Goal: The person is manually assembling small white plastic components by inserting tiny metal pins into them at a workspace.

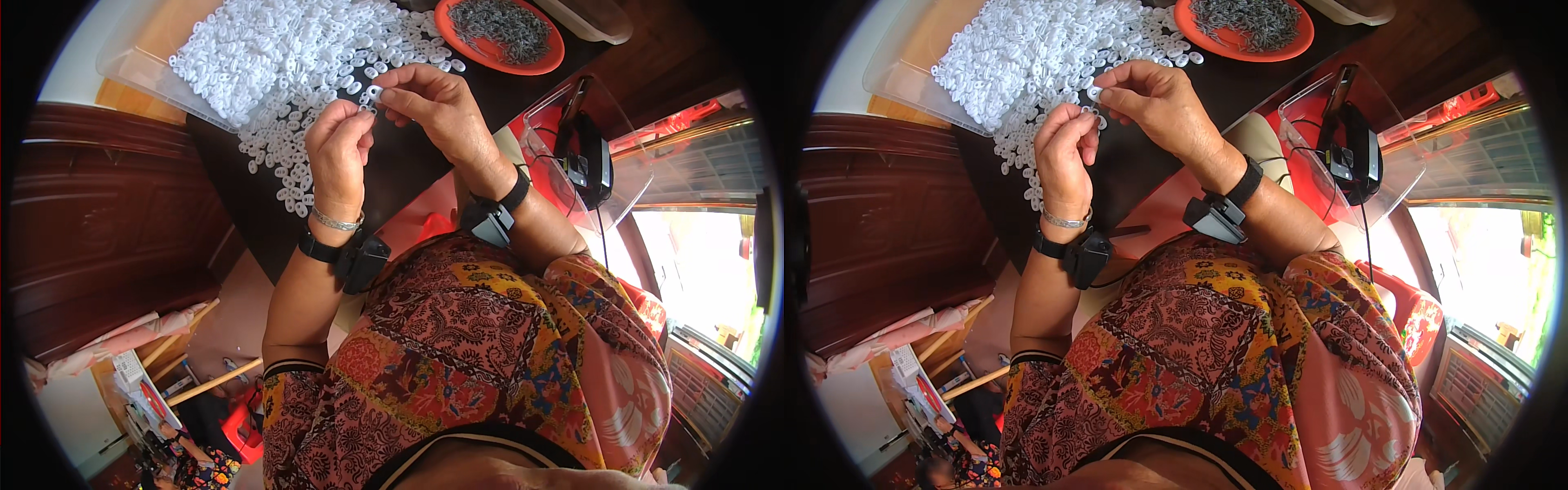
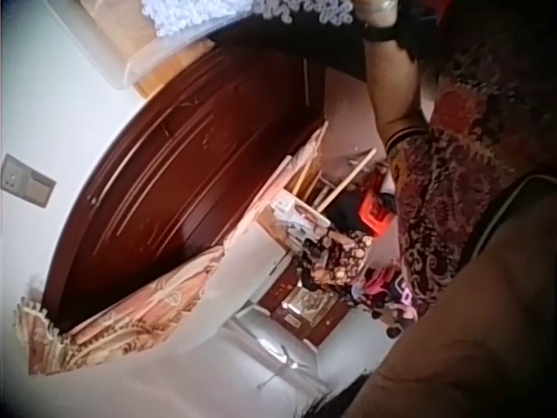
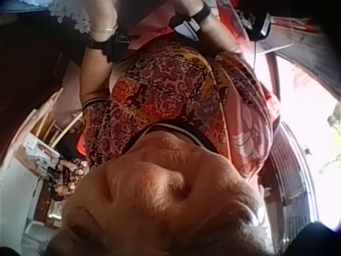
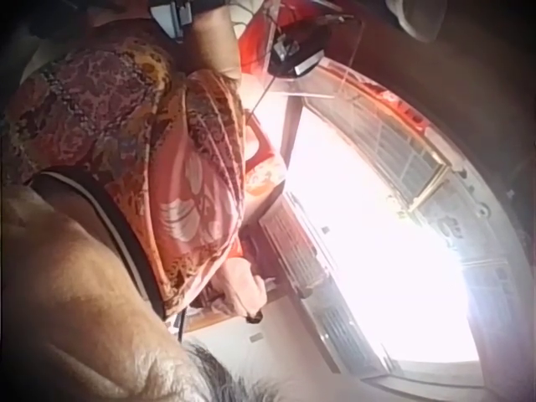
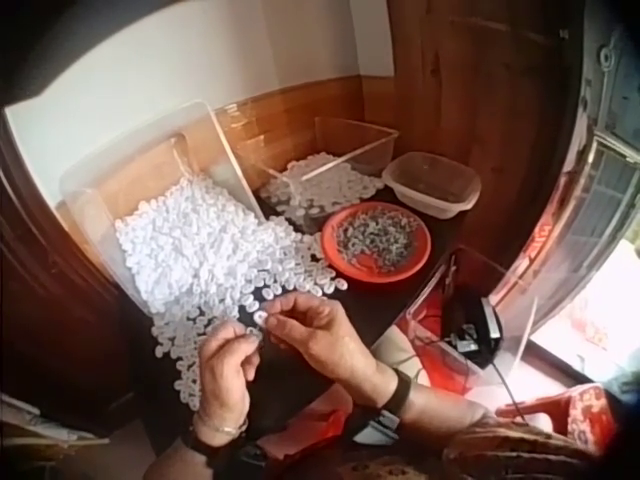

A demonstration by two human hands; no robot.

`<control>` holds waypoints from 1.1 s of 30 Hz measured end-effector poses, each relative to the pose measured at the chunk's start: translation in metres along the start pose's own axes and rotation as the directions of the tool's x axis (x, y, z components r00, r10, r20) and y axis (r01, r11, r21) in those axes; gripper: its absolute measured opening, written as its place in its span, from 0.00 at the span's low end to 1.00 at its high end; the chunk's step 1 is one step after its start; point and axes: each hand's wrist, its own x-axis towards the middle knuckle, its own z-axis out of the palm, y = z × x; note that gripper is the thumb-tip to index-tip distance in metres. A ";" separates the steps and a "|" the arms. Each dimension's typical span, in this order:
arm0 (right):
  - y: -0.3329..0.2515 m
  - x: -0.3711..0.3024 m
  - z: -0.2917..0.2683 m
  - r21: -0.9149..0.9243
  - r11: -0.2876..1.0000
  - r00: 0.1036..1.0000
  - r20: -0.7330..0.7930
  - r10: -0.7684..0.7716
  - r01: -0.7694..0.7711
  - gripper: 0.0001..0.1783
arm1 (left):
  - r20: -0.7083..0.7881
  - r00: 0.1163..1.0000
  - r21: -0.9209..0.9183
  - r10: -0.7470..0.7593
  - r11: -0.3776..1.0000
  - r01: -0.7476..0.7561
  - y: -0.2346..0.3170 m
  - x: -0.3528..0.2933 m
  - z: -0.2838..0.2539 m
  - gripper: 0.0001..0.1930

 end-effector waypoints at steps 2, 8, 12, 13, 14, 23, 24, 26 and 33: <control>0.000 -0.001 -0.001 -0.056 0.998 1.000 0.022 -0.005 0.006 0.10 | -0.006 1.000 0.006 -0.001 1.000 0.001 0.000 -0.001 0.001 0.06; 0.002 -0.006 0.002 -0.202 0.976 0.997 0.021 -0.074 0.077 0.09 | -0.019 1.000 0.032 -0.009 0.999 0.009 -0.001 -0.002 0.001 0.07; 0.000 -0.006 0.000 -0.208 0.976 0.997 0.057 -0.044 0.055 0.12 | -0.005 1.000 0.047 -0.022 0.999 0.022 0.001 -0.002 0.003 0.08; 0.002 -0.006 -0.001 -0.207 0.977 0.997 0.057 -0.047 0.058 0.12 | -0.003 1.000 0.037 -0.023 0.999 0.023 0.001 -0.002 0.002 0.07; 0.007 -0.007 -0.001 -0.213 0.973 0.994 0.081 -0.069 0.085 0.14 | -0.002 1.000 0.040 -0.021 0.999 0.021 0.000 -0.002 0.002 0.07; -0.002 -0.013 -0.001 -0.267 0.959 0.993 0.098 -0.066 0.090 0.16 | -0.021 1.000 0.048 0.007 0.999 -0.006 0.003 -0.005 0.008 0.10; -0.001 -0.013 -0.001 -0.237 0.968 0.993 0.102 -0.058 0.080 0.16 | 0.001 0.999 0.059 0.033 0.998 -0.033 0.002 -0.004 0.007 0.11; -0.004 -0.014 -0.002 -0.168 0.983 0.992 0.115 -0.055 0.074 0.16 | 0.024 0.998 0.073 0.056 0.996 -0.058 0.000 -0.003 0.004 0.12; -0.003 -0.015 -0.005 -0.078 0.997 0.986 0.164 -0.010 0.023 0.15 | 0.099 0.992 0.143 0.076 0.986 -0.089 0.000 0.001 -0.001 0.13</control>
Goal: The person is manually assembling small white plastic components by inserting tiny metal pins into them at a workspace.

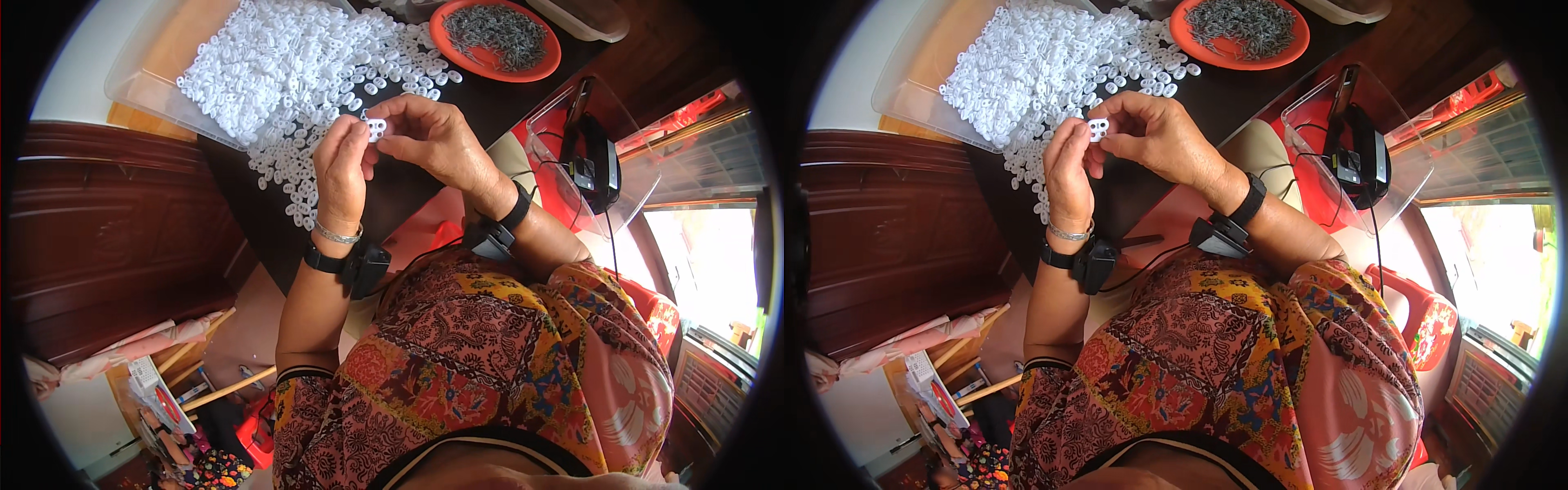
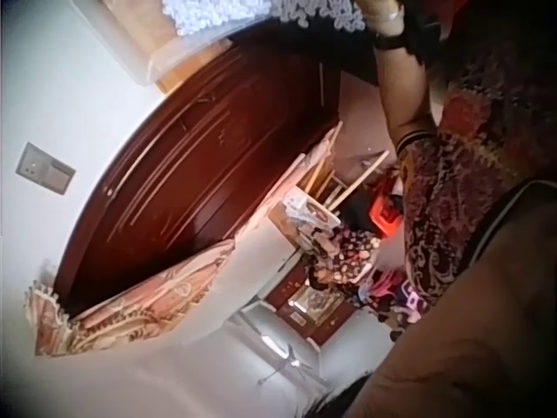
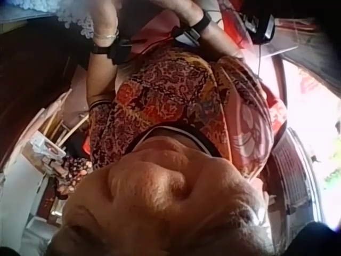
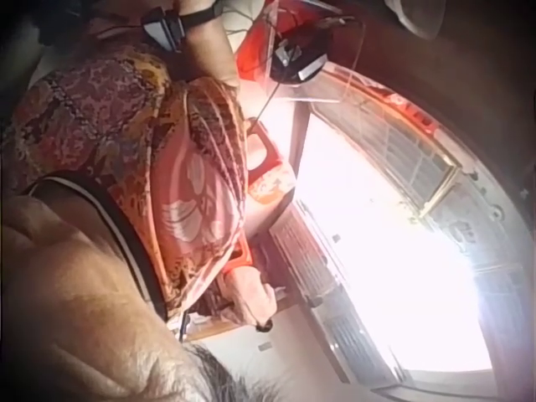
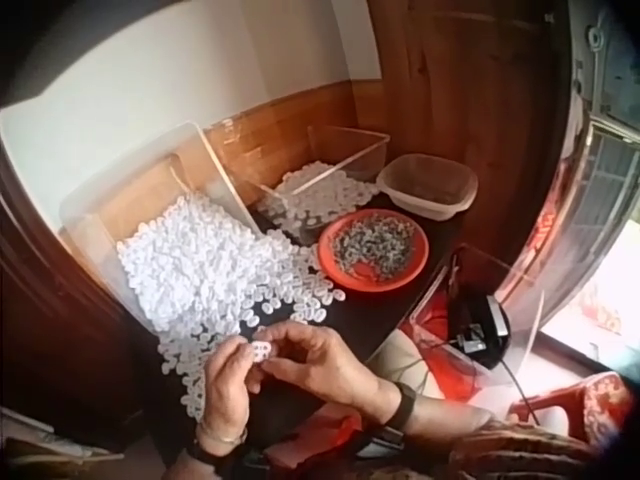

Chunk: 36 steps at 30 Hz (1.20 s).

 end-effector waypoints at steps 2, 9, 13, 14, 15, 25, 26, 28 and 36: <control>-0.001 0.000 -0.001 -0.022 1.000 1.000 -0.002 0.009 -0.009 0.15 | 0.019 1.000 0.040 0.010 0.999 -0.011 0.000 0.001 0.001 0.13; -0.009 -0.006 0.008 -0.291 0.953 0.994 -0.042 -0.103 0.086 0.16 | 0.034 0.998 0.054 0.047 0.997 -0.049 -0.001 -0.002 -0.001 0.13; -0.004 -0.004 0.011 -0.479 0.845 0.955 -0.043 -0.292 0.237 0.17 | 0.043 0.998 0.044 0.044 0.998 -0.046 -0.002 -0.004 -0.001 0.13; -0.004 -0.005 0.010 -0.493 0.833 0.953 -0.024 -0.302 0.252 0.18 | 0.044 0.998 0.044 0.042 0.998 -0.044 -0.002 -0.004 -0.001 0.13; -0.004 -0.005 0.008 -0.506 0.820 0.950 -0.005 -0.312 0.267 0.18 | 0.040 0.999 0.010 0.026 1.000 -0.026 -0.001 -0.004 -0.001 0.13; -0.003 -0.005 0.001 -0.488 0.821 0.936 -0.023 -0.351 0.296 0.19 | 0.118 0.993 -0.014 0.017 1.000 -0.015 0.005 -0.004 -0.002 0.11; -0.002 -0.004 -0.001 -0.515 0.796 0.929 0.005 -0.370 0.320 0.19 | 0.148 0.989 0.003 0.016 1.000 -0.017 0.006 -0.005 -0.002 0.11; -0.001 -0.003 -0.005 -0.538 0.770 0.921 0.032 -0.388 0.343 0.20 | 0.133 0.991 0.004 0.015 1.000 -0.015 0.006 -0.004 -0.001 0.10; -0.001 -0.005 -0.010 -0.478 0.801 0.930 0.127 -0.344 0.362 0.22 | 0.173 0.984 0.044 -0.042 0.998 0.035 0.007 -0.003 -0.004 0.09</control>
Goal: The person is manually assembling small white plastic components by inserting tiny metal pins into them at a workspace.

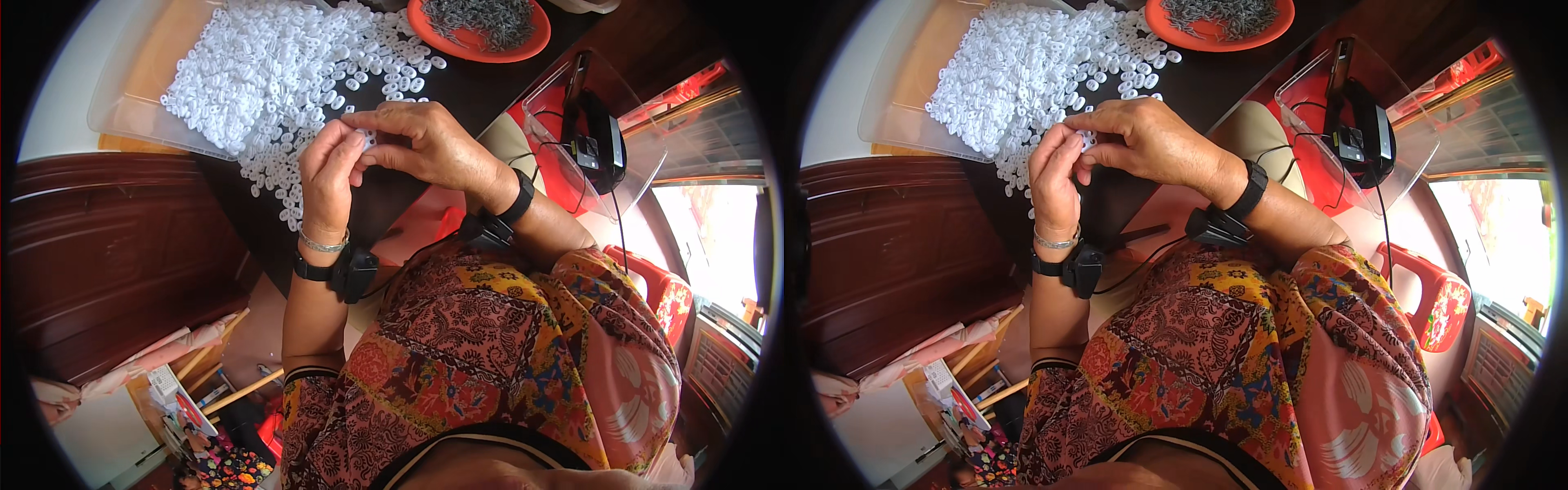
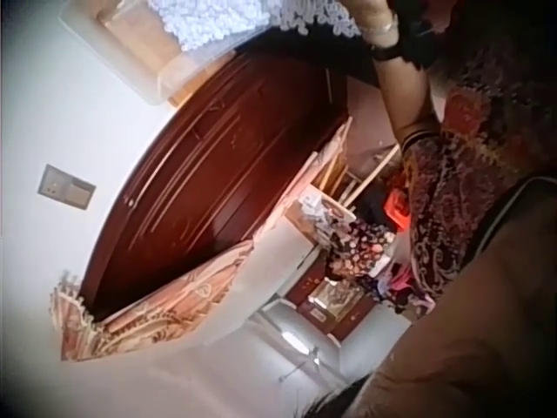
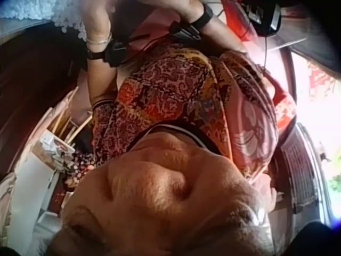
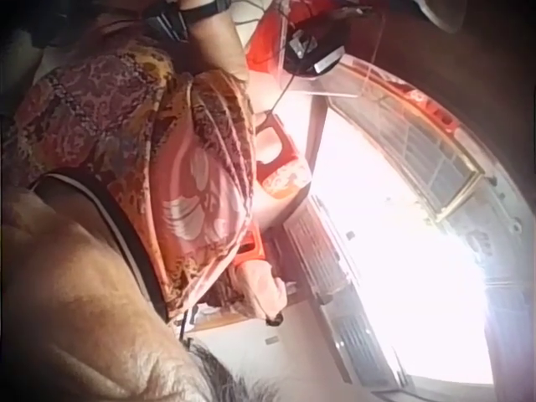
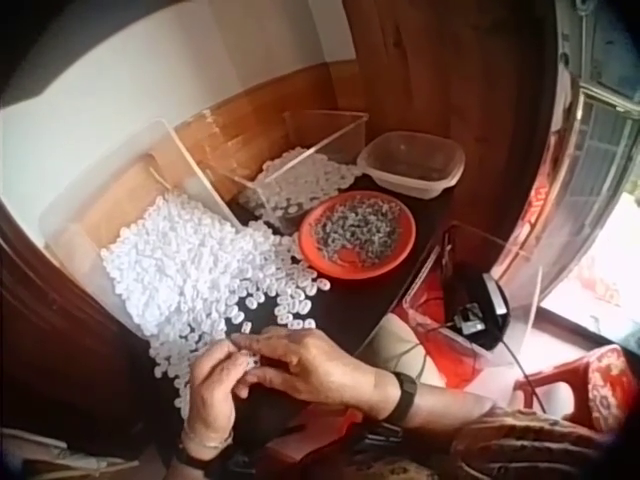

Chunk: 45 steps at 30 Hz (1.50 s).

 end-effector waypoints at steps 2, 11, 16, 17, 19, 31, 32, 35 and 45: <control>0.002 0.000 0.001 -0.006 1.000 1.000 -0.002 -0.007 0.007 0.23 | -0.023 0.999 -0.002 -0.044 0.999 0.044 0.002 -0.001 0.003 0.09; -0.007 -0.002 0.012 0.053 0.994 0.988 -0.116 0.100 -0.095 0.18 | -0.181 0.983 -0.099 -0.026 0.995 0.008 -0.001 -0.002 0.009 0.11; -0.003 -0.003 0.015 0.040 0.996 0.986 -0.140 0.086 -0.081 0.17 | -0.180 0.984 -0.067 -0.001 0.998 -0.011 0.003 -0.003 0.011 0.12; -0.004 -0.003 0.013 0.055 0.996 0.988 -0.134 0.077 -0.070 0.17 | -0.165 0.986 -0.056 0.007 0.998 -0.016 0.003 -0.004 0.010 0.13; -0.005 -0.002 0.013 0.070 0.996 0.990 -0.126 0.067 -0.059 0.16 | -0.151 0.988 -0.046 0.015 0.999 -0.022 0.004 -0.004 0.008 0.13; -0.008 -0.005 0.009 0.031 0.999 0.988 -0.152 -0.003 0.008 0.16 | -0.118 0.993 -0.067 0.026 0.997 -0.034 0.005 -0.006 0.011 0.14; -0.009 -0.005 0.008 0.039 0.999 0.989 -0.144 0.016 -0.011 0.16 | -0.120 0.993 -0.074 0.021 0.997 -0.030 0.005 -0.006 0.011 0.14; -0.013 -0.004 0.005 0.043 0.998 0.991 -0.124 0.043 -0.038 0.17 | -0.104 0.994 -0.076 0.011 0.997 -0.019 0.004 -0.006 0.009 0.13; -0.008 -0.001 -0.001 0.069 0.995 0.994 -0.087 -0.063 0.069 0.16 | -0.064 0.960 0.216 0.272 0.943 -0.253 0.005 -0.008 0.012 0.15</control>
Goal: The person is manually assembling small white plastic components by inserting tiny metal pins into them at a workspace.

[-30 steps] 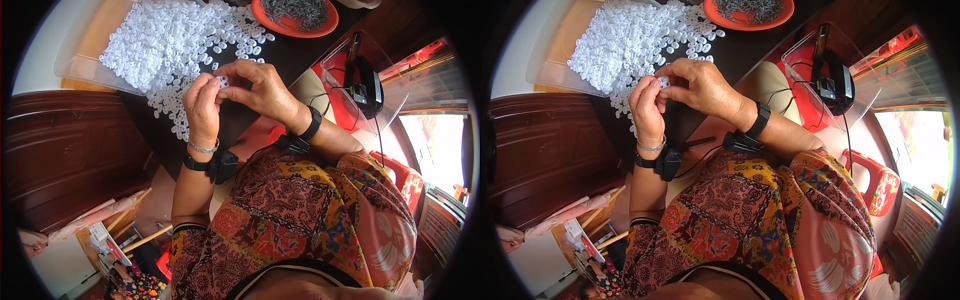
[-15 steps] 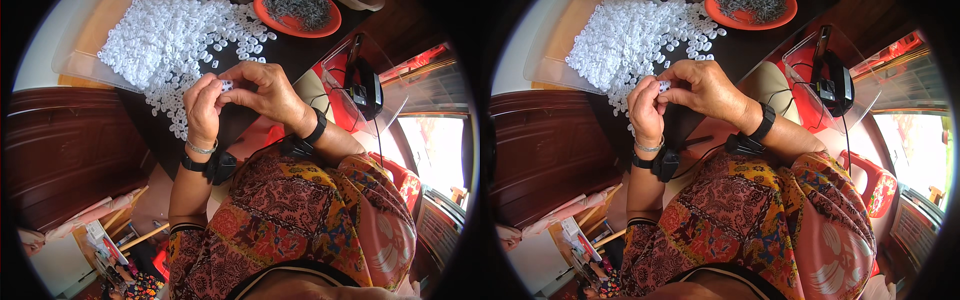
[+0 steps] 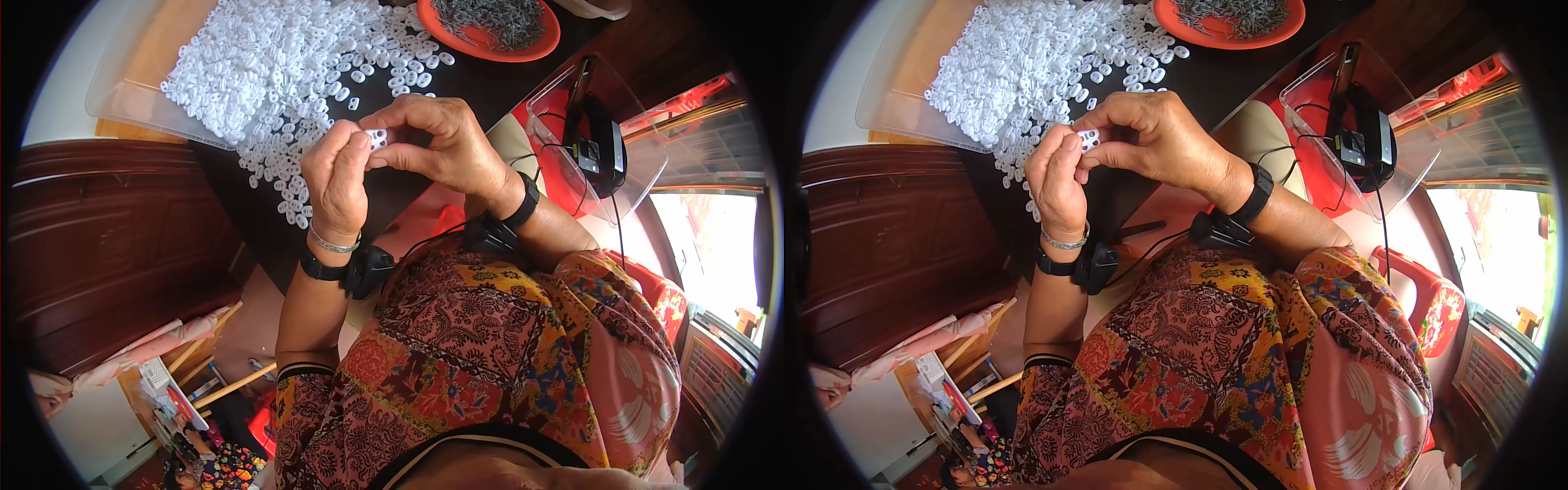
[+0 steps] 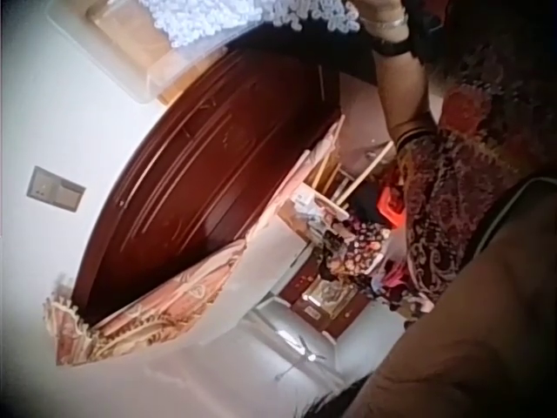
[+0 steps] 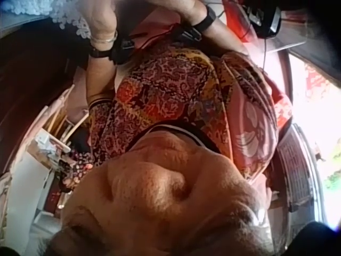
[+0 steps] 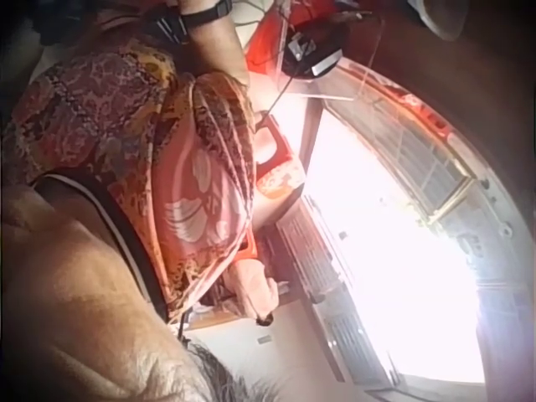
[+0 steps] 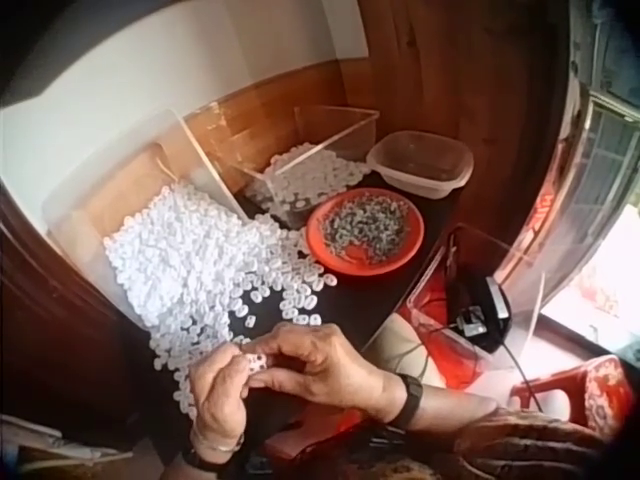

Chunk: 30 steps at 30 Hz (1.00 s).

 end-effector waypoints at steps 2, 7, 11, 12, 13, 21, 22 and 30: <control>0.000 0.000 0.000 0.063 0.996 0.998 0.015 0.057 -0.057 0.16 | 0.010 1.000 0.001 -0.008 1.000 0.008 -0.002 0.000 -0.002 0.15; 0.001 -0.001 0.002 0.119 0.977 0.984 0.058 0.171 -0.177 0.17 | 0.056 0.990 -0.076 -0.128 0.988 0.132 -0.001 0.003 -0.005 0.15; -0.005 0.001 0.001 0.341 0.848 0.913 0.131 0.386 -0.407 0.16 | 0.056 0.974 -0.146 -0.221 0.963 0.227 0.001 0.004 -0.004 0.14; -0.007 0.002 0.000 0.419 0.756 0.863 0.193 0.468 -0.503 0.16 | 0.029 0.980 -0.124 -0.196 0.972 0.198 0.001 0.003 -0.003 0.14; -0.006 0.002 0.001 0.419 0.755 0.863 0.193 0.468 -0.503 0.16 | 0.029 0.980 -0.123 -0.197 0.972 0.199 0.001 0.003 -0.003 0.14; -0.009 0.002 0.007 0.486 0.704 0.853 0.231 0.467 -0.517 0.15 | 0.005 0.981 -0.046 -0.192 0.980 0.192 0.002 -0.002 -0.007 0.15; -0.011 0.002 0.007 0.485 0.704 0.852 0.231 0.469 -0.519 0.15 | 0.005 0.981 -0.048 -0.193 0.980 0.193 0.002 -0.002 -0.008 0.15; -0.014 0.002 -0.001 -0.098 0.986 0.985 0.093 0.145 -0.136 0.17 | 0.005 0.930 -0.286 -0.366 0.891 0.353 0.006 -0.002 -0.003 0.14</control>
